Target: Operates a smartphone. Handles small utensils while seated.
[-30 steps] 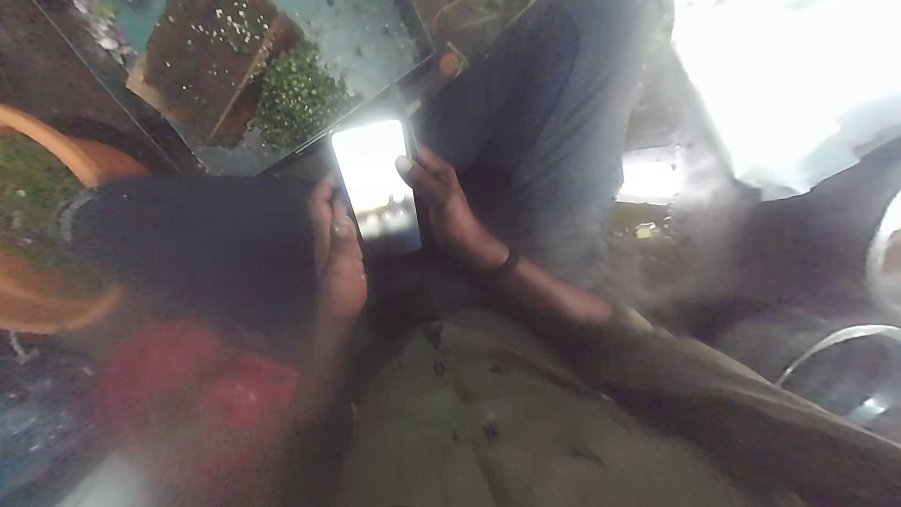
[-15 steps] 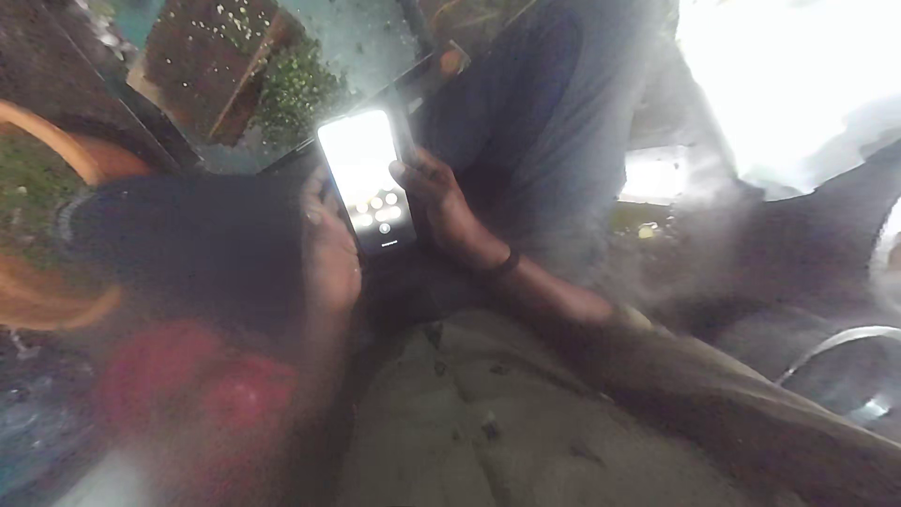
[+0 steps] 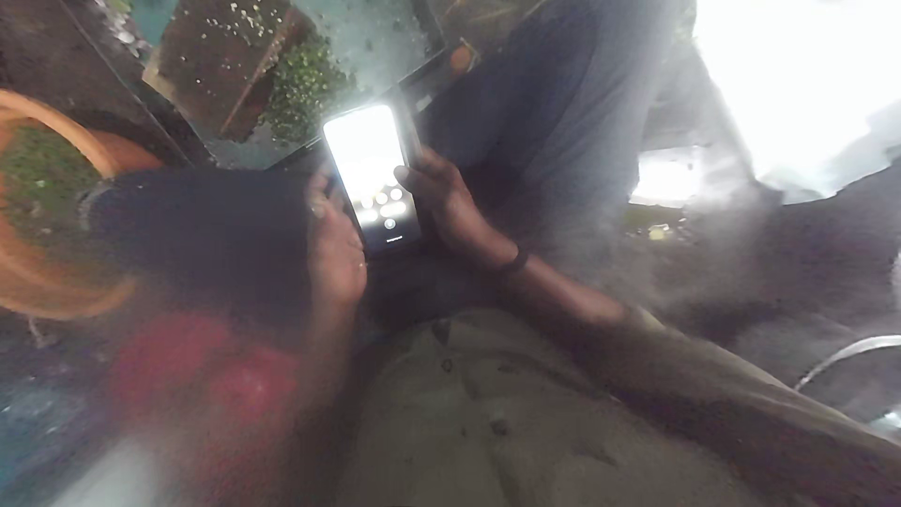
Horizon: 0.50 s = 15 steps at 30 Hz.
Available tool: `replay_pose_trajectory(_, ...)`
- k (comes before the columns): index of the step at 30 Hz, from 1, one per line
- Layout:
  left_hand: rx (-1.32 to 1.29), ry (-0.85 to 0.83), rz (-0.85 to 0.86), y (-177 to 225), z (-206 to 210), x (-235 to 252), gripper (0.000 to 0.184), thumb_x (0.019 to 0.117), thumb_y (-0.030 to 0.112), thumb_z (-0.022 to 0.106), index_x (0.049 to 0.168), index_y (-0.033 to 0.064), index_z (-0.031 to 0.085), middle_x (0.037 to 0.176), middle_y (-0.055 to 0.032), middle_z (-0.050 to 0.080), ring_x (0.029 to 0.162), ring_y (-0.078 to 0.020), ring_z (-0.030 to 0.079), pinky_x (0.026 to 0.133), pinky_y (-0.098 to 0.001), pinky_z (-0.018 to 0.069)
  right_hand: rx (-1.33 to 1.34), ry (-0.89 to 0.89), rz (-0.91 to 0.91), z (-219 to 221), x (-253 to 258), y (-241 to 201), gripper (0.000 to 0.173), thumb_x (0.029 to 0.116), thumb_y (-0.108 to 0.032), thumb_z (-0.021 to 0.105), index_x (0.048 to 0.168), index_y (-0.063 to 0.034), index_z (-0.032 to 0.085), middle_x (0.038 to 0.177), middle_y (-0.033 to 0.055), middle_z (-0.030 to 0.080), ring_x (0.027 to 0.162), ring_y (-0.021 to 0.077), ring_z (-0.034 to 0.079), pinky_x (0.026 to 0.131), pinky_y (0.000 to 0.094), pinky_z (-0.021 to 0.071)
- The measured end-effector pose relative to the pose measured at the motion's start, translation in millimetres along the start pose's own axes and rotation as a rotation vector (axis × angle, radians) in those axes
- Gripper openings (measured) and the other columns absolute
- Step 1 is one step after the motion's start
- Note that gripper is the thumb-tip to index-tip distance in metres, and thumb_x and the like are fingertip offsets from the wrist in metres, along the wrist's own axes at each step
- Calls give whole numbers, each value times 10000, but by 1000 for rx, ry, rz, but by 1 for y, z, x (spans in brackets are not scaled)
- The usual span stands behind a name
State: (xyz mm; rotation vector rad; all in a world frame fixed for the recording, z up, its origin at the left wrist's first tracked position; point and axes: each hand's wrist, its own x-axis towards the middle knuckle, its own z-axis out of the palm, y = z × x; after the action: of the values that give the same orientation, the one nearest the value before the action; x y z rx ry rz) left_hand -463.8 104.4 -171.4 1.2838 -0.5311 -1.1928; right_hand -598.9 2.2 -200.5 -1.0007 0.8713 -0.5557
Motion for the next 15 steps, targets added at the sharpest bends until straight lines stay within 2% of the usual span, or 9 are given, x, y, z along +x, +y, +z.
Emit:
replay_pose_trajectory(6, -38, -19, 12, -1, 0, 1, 792, 1023, 698, 391, 1585, 153, 278, 1532, -27, 507, 1372, -172, 546, 1093, -407, 518, 1, 2, -8, -1, 1, 2, 171, 1035, -153, 552, 1151, -38, 603, 882, -1, 615, 761, 37, 594, 698, 206, 524)
replay_pose_trajectory(15, -61, -25, 1, -1, -1, 3, 785, 1022, 695, 398, 1585, 159, 284, 1552, -27, 482, 1399, -170, 516, 1120, -408, 492, 46, 0, 7, -1, 1, 1, 111, 1038, -130, 540, 1096, -55, 599, 841, -19, 591, 727, 29, 574, 675, 197, 505)
